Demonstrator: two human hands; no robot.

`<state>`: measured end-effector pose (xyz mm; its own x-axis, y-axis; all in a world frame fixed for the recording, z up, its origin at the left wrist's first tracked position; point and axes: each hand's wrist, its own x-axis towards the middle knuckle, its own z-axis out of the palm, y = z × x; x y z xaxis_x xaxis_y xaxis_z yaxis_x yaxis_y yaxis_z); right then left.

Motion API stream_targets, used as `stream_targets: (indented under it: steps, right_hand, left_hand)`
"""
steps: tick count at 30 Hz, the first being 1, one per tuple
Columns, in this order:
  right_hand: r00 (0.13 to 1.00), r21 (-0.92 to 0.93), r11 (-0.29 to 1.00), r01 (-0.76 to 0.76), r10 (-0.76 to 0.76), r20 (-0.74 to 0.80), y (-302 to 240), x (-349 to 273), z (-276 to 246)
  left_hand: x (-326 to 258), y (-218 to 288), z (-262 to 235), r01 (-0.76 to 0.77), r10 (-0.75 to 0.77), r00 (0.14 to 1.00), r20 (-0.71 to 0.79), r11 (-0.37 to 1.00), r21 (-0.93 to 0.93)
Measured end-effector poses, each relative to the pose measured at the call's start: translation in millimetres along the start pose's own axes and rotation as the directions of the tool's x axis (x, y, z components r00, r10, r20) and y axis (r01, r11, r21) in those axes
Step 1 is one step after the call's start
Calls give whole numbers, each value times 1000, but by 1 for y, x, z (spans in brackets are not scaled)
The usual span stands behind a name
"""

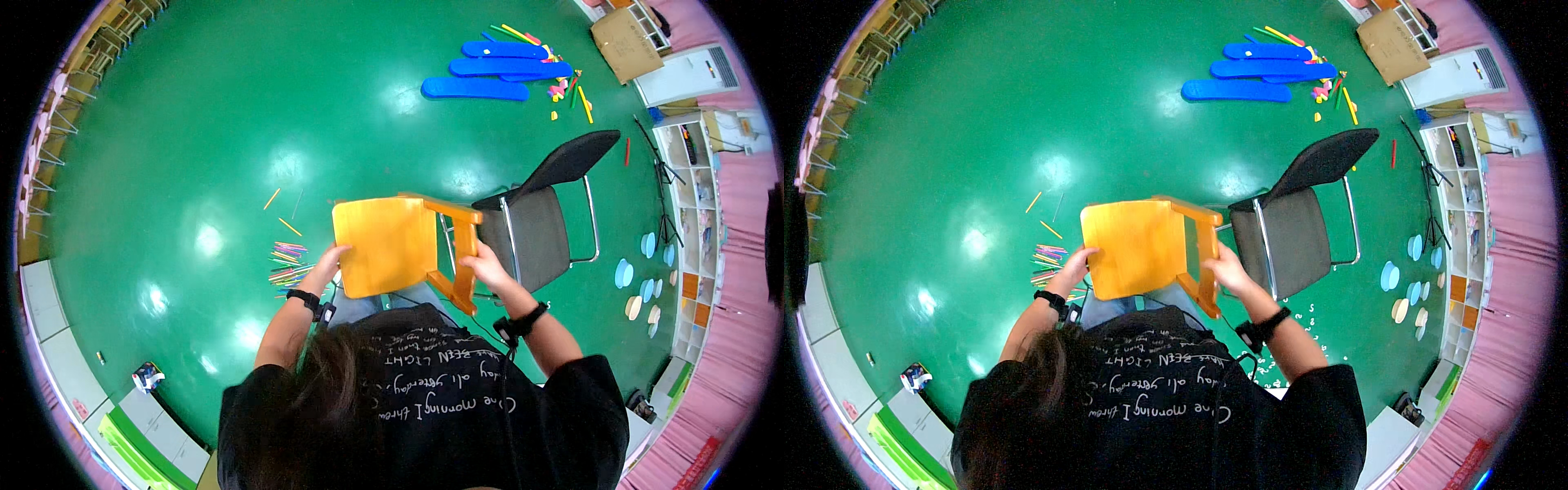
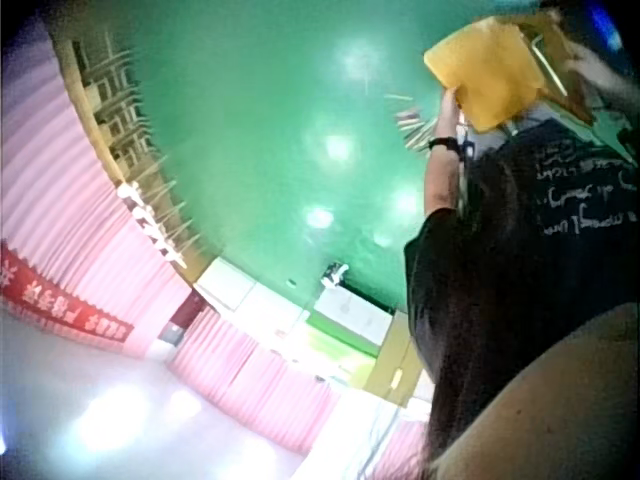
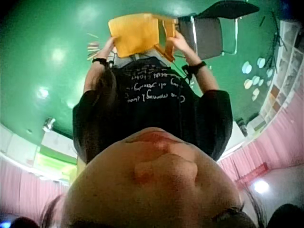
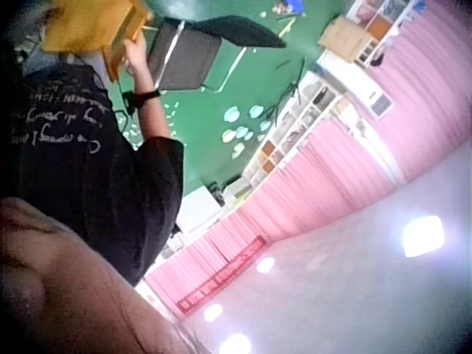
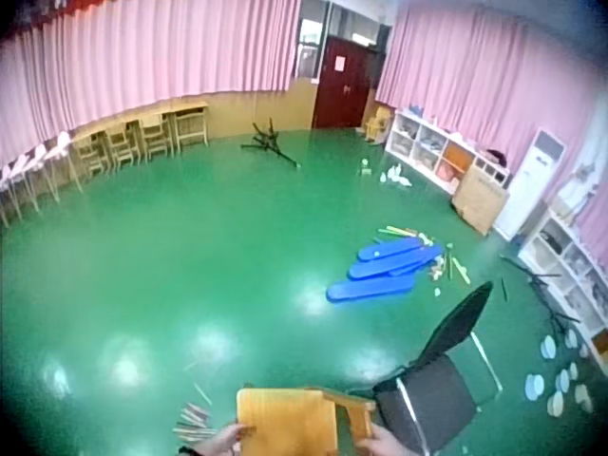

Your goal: The person picks up various colorful plastic and foam toys from the floor and places them one by one into a large cardboard box while sitting on the floor.

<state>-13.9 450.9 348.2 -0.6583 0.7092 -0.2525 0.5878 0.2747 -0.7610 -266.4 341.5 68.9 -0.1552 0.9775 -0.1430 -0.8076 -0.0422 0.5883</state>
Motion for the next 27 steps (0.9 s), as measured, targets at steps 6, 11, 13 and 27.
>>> stream_targets:
  steps: [6, 11, 13, 27]
  right_hand:
    - [994, -157, 985, -75, 61, -90, 40, 110, 42]
    - [967, -382, 910, -163, 69, -246, 95, 180, 28]
    - [966, -307, 930, -202, 138, -218, 98, 192, 29]
    - [891, 138, 883, -448, 430, 144, 129, 227, -52]
  left_hand:
    - [-14, -21, -23, -50, 95, 916, -390, 991, 123]
    - [-63, -65, -14, -17, 33, 915, -403, 999, 45]
    - [-96, -103, -19, 67, -72, 884, -461, 997, -28]
    - [-181, -226, 35, 89, -257, 683, -684, 958, -272]
